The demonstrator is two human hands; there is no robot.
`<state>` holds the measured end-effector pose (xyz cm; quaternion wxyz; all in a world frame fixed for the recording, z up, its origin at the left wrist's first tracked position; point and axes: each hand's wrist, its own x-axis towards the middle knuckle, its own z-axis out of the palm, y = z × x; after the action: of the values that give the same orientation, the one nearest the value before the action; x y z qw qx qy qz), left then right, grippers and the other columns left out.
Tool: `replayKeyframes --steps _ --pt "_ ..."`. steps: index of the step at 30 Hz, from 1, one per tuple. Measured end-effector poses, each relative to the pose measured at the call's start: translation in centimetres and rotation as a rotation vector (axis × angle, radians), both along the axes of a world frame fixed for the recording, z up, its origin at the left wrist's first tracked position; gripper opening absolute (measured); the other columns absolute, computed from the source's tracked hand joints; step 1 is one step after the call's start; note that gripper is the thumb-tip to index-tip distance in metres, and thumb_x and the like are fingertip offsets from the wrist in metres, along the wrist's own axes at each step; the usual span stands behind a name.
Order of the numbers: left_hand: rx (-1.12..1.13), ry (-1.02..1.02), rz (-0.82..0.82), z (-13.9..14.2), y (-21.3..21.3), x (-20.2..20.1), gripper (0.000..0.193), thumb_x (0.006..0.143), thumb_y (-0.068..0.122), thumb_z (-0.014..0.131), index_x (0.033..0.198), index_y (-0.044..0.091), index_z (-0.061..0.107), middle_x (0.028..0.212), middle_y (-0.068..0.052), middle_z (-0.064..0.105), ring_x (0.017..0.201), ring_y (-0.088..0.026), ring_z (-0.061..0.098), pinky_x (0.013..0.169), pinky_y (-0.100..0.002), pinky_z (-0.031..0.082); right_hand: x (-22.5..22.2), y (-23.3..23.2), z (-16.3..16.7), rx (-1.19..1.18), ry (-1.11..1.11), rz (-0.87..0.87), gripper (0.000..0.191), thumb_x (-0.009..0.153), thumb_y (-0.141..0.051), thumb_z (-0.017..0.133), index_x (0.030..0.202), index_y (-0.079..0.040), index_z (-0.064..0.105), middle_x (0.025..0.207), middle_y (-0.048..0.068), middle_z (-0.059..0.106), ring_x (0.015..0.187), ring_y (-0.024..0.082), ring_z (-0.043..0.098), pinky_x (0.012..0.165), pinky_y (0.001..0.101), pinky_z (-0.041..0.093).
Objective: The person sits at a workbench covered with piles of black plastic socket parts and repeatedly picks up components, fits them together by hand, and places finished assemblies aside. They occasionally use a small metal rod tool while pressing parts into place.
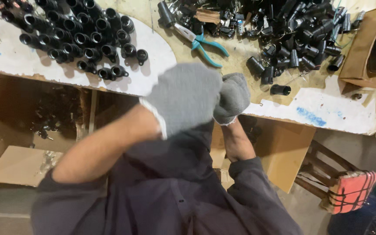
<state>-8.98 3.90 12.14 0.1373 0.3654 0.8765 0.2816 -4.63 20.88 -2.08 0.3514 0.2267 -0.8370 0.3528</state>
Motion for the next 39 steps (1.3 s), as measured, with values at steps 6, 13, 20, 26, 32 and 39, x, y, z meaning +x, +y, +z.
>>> replayKeyframes --steps 6,13,20,26,32,39 --pt "0.028 -0.004 0.229 -1.3 1.6 5.6 0.011 0.078 0.012 0.068 0.083 0.002 0.071 0.066 -0.017 0.069 0.06 -0.033 0.071 0.052 -0.045 0.056 -0.1 0.4 -0.2 0.013 -0.017 -0.001 0.029 0.083 -0.002 0.082 0.074 -0.009 0.055 0.067 0.007 0.05 0.067 0.027 0.054 0.08 0.0463 0.051" --pt "-0.081 0.277 0.318 -1.6 3.1 8.2 0.021 0.079 0.014 0.068 0.091 -0.004 0.069 0.065 -0.008 0.064 0.057 -0.019 0.07 0.043 -0.033 0.053 -0.7 0.2 0.1 0.057 -0.004 0.013 0.03 0.082 -0.002 0.083 0.073 -0.01 0.056 0.067 0.007 0.05 0.067 0.027 0.054 0.079 0.0463 0.051" --pt "-0.289 0.36 0.374 -3.2 3.7 9.2 0.03 0.08 0.02 0.065 0.089 -0.009 0.067 0.06 -0.008 0.065 0.048 -0.017 0.068 0.035 -0.034 0.052 -0.6 -0.4 -0.1 0.16 -0.007 0.001 0.03 0.08 -0.002 0.084 0.073 -0.011 0.056 0.066 0.007 0.05 0.067 0.027 0.054 0.079 0.0463 0.05" --pt "0.032 0.257 0.41 -3.8 1.1 7.0 0.008 0.083 0.009 0.063 0.087 0.003 0.064 0.067 -0.011 0.067 0.06 -0.025 0.071 0.049 -0.037 0.054 -1.0 -1.5 0.4 0.212 0.062 -0.056 0.029 0.082 -0.004 0.084 0.074 -0.012 0.057 0.068 0.006 0.051 0.069 0.027 0.057 0.087 0.0466 0.054" --pt "0.287 0.251 0.503 -1.9 -3.5 9.2 0.012 0.098 0.021 0.071 0.105 0.011 0.07 0.068 -0.007 0.063 0.058 -0.026 0.065 0.051 -0.039 0.047 -1.3 -0.7 -0.1 -0.265 -0.142 -0.24 0.022 0.092 -0.001 0.079 0.085 -0.006 0.059 0.079 0.008 0.058 0.078 0.023 0.06 0.116 0.0523 0.05" --pt "0.103 0.372 0.578 -9.2 -2.7 6.6 0.021 0.094 0.02 0.071 0.113 0.012 0.069 0.073 -0.005 0.061 0.066 -0.025 0.063 0.054 -0.039 0.047 -2.3 1.4 0.4 -0.618 0.165 -0.394 0.014 0.104 0.003 0.059 0.092 -0.005 0.06 0.083 0.006 0.066 0.079 0.018 0.064 0.116 0.049 0.052"
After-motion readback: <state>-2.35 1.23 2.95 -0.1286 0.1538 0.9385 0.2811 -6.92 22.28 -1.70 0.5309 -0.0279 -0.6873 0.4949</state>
